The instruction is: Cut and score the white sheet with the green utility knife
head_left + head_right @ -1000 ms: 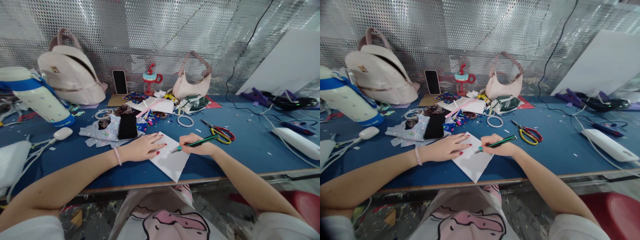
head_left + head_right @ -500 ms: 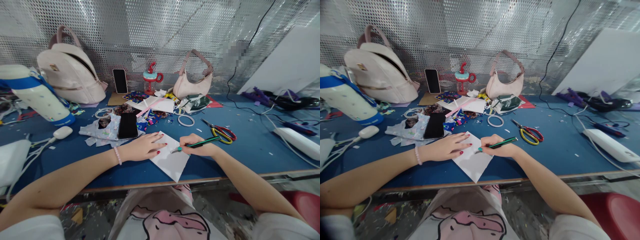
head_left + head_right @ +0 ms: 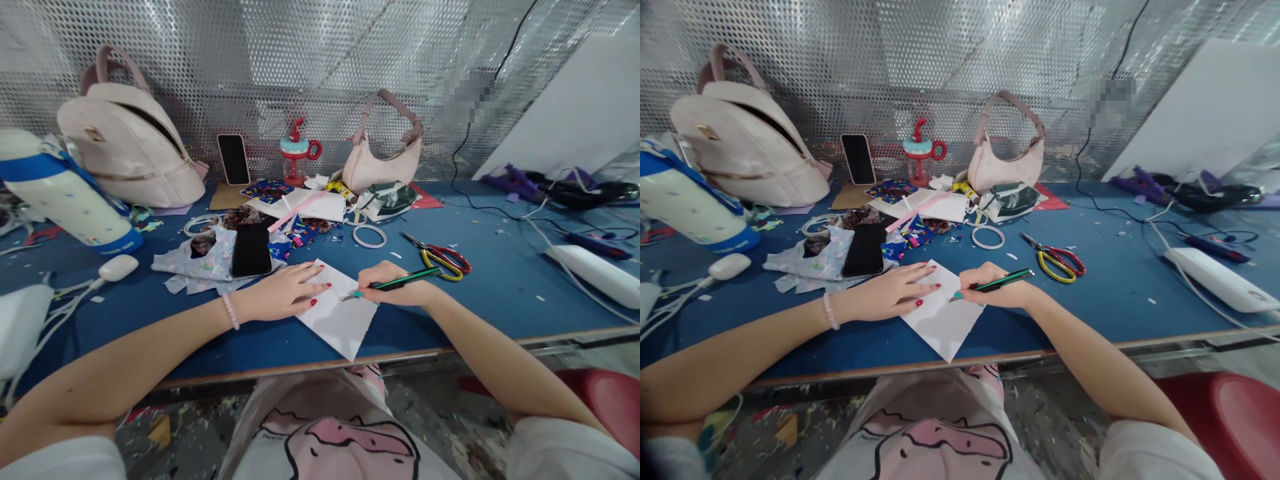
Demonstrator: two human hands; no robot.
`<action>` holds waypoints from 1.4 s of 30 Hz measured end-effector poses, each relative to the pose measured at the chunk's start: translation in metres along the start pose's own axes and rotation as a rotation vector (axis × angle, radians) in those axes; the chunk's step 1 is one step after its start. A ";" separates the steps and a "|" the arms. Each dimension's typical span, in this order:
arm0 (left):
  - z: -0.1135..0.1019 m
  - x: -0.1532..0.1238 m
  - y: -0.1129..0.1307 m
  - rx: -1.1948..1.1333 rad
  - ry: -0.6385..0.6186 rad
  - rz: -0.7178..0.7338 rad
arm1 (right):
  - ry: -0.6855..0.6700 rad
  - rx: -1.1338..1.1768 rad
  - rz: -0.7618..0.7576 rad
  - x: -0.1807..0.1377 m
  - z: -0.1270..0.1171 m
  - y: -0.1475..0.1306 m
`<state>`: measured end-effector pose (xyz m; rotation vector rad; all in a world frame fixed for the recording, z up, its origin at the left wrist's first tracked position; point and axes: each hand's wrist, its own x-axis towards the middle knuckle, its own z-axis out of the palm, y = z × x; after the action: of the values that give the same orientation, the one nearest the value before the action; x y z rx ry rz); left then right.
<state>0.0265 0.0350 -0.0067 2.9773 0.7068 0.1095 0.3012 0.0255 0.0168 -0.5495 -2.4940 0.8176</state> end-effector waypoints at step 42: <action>0.002 -0.001 -0.002 -0.014 0.004 0.006 | -0.109 0.014 0.029 -0.004 -0.007 -0.005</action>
<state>0.0250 0.0358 -0.0085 2.9667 0.6940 0.1203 0.3072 0.0231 0.0242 -0.5512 -2.5822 0.8983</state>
